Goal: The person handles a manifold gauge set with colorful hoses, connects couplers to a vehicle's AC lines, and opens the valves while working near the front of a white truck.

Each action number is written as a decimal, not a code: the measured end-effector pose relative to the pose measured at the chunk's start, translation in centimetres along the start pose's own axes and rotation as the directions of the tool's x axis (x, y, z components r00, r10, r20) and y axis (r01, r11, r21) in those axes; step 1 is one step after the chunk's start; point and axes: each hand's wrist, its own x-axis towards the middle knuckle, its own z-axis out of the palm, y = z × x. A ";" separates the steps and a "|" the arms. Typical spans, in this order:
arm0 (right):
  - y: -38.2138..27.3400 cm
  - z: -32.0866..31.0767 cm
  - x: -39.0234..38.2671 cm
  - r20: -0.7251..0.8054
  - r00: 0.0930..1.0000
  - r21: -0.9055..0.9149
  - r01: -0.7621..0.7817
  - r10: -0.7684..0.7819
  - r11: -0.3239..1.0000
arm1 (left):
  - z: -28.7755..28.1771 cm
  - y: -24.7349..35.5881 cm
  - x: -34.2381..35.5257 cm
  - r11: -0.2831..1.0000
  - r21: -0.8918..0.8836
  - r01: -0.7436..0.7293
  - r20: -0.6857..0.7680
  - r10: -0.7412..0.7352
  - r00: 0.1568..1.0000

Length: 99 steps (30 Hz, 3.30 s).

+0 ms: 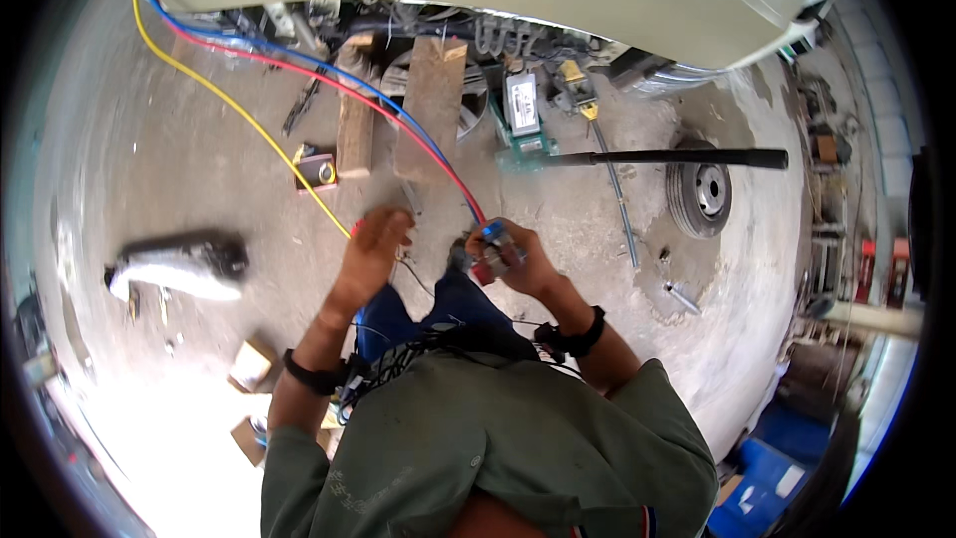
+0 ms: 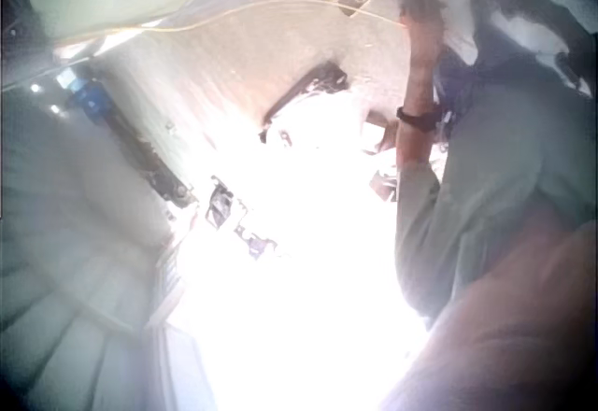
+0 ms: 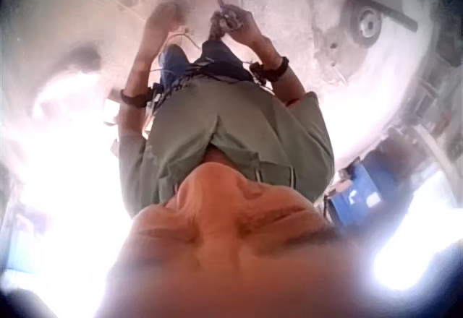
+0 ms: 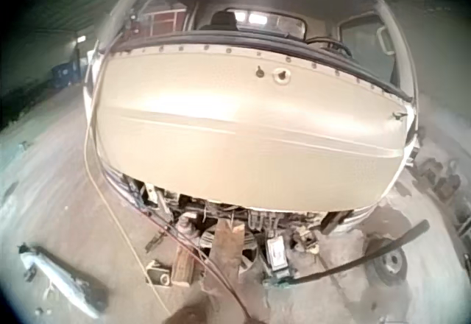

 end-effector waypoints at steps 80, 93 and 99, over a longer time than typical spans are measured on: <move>3.2 -14.7 14.6 0.375 0.911 -0.785 0.215 0.169 0.582 | 4.8 0.5 45.3 0.864 -0.208 -0.458 -0.753 0.157 0.639; 3.2 -16.7 15.5 0.381 0.912 -0.749 0.209 0.150 0.628 | 5.1 1.5 45.0 0.867 -0.325 -0.379 -0.711 0.040 0.702; 3.0 -17.0 15.6 0.377 0.914 -0.761 0.215 0.149 0.612 | 5.3 1.8 44.8 0.856 -0.301 -0.421 -0.737 0.072 0.672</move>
